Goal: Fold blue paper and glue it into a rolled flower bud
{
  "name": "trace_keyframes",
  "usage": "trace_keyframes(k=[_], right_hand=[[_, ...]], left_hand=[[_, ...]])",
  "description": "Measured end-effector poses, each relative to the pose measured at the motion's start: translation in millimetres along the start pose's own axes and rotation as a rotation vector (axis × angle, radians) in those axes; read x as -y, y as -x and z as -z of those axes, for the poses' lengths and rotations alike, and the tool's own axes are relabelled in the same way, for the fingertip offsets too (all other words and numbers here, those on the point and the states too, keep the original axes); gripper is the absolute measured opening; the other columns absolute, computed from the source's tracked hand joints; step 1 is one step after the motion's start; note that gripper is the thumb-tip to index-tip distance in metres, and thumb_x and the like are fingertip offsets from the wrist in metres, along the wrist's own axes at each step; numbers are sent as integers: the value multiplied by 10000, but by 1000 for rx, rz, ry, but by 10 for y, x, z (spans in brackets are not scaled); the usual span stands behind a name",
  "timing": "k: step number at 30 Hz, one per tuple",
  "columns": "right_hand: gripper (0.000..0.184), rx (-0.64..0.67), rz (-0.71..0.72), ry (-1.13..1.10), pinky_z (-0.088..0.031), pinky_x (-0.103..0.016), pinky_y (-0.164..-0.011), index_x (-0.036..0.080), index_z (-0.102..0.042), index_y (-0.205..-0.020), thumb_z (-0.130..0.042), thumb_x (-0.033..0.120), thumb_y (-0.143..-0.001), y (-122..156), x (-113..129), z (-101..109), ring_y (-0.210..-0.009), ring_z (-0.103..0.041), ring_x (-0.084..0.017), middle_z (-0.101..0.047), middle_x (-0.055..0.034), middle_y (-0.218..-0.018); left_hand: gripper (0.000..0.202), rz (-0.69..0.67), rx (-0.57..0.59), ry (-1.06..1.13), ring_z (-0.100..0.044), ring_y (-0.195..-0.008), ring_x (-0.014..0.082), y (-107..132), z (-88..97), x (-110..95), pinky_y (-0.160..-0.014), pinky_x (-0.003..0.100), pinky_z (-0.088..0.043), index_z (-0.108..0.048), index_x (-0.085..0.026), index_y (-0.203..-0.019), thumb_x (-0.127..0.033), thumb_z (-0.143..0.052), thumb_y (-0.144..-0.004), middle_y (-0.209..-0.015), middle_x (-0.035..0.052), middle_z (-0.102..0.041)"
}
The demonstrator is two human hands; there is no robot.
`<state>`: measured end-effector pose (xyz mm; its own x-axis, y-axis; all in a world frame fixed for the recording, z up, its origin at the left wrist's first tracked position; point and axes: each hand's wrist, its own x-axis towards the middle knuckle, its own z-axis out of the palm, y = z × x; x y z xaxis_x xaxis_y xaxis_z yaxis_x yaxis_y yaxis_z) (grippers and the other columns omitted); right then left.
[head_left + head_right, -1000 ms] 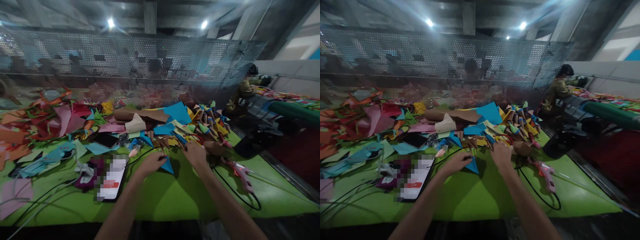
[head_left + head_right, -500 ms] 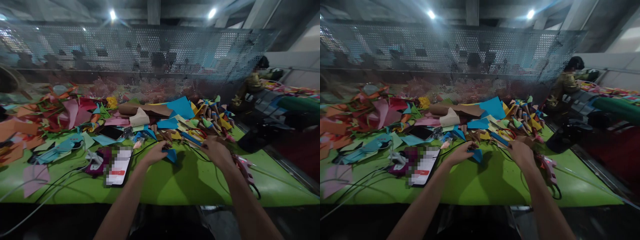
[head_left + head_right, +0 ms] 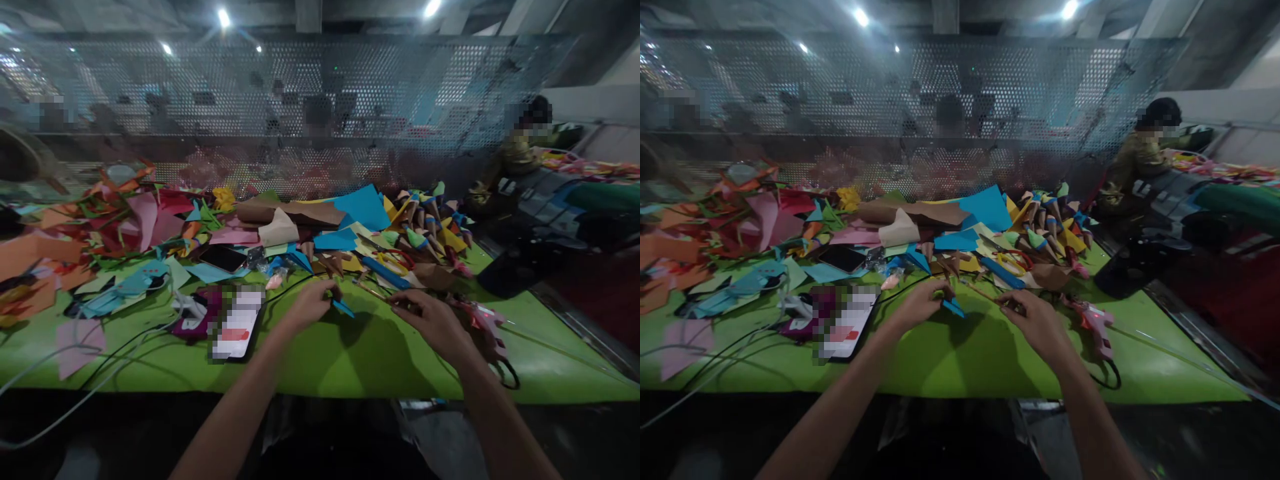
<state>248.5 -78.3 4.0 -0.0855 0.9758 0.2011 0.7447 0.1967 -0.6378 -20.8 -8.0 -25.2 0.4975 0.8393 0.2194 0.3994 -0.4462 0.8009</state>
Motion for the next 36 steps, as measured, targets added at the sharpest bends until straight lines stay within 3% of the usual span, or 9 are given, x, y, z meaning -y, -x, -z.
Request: trace_keyframes(k=[4, 7, 10, 12, 17, 23, 30, 36], right_hand=[[171, 79, 65, -62, -467, -315, -699, 245, -721, -941, -596, 319, -851, 9, 99, -161, -832, -641, -233, -715, -49, -914], [151, 105, 124, -61, -465, -309, -708, 239, -720, -924, -591, 280, -859, -18, 153, -237, -850, -635, -227, -704, -51, -916], [154, 129, 178, -5, -464, -323, -746, 232, -718, -924, -574, 246, -870, -70, 168, -297, -861, -630, -229, -695, -60, -923], [159, 150, 208, 51, -460, -331, -777, 229, -715, -927, -563, 229, -880, -111, 167, -347, -874, -630, -230, -689, -64, -931], [158, 203, 268, 133, -457, -329, -781, 222, -716, -927, -560, 227, -901, -170, 188, -504, -893, -628, -233, -691, -67, -920], [176, 176, 358, 196, -450, -330, -797, 209, -671, -1055, -562, 181, -920, -92, 206, -533, -945, -625, -232, -695, -74, -1001], [102, 211, 563, 539, -362, -334, -697, 199, -687, -970, -636, 165, -888, 12, 236, -461, -812, -629, -225, -711, -59, -878], [134, 155, 696, 634, -302, -337, -652, 177, -690, -916, -565, 132, -931, 11, 246, -513, -732, -597, -196, -693, -48, -788]], left_hand=[[484, -74, 69, -100, -585, -1182, 235, 119, 44, 47, -1052, 391, -423, -704, -216, -855, 71, -434, -575, -1165, 35, -709], [565, -85, 9, -244, -475, -1332, 225, 230, 139, 48, -1141, 422, -336, -698, -213, -980, 105, -401, -621, -1358, 44, -617], [509, 8, -170, -333, -535, -1255, 234, 364, 190, -32, -1086, 443, -381, -678, -217, -1050, 76, -384, -755, -1296, 60, -651], [399, 11, -198, -341, -568, -1190, 244, 452, 161, -120, -1031, 434, -412, -669, -231, -1080, -5, -440, -846, -1233, 52, -681], [243, -63, -61, -434, -587, -1109, 249, 587, -47, -265, -958, 407, -403, -664, -247, -1140, -197, -556, -928, -1161, 46, -703], [273, 27, -3, -585, -602, -1004, 230, 598, -148, -206, -884, 371, -419, -689, -239, -1106, -146, -481, -956, -1058, 44, -704], [371, 14, 65, -649, -584, -1025, 219, 575, -148, -276, -884, 364, -428, -633, -315, -1239, -141, -466, -957, -1082, 29, -674], [441, 10, 100, -747, -566, -1013, 236, 572, -172, -312, -871, 377, -439, -601, -342, -1283, -116, -467, -929, -1094, 46, -637]])
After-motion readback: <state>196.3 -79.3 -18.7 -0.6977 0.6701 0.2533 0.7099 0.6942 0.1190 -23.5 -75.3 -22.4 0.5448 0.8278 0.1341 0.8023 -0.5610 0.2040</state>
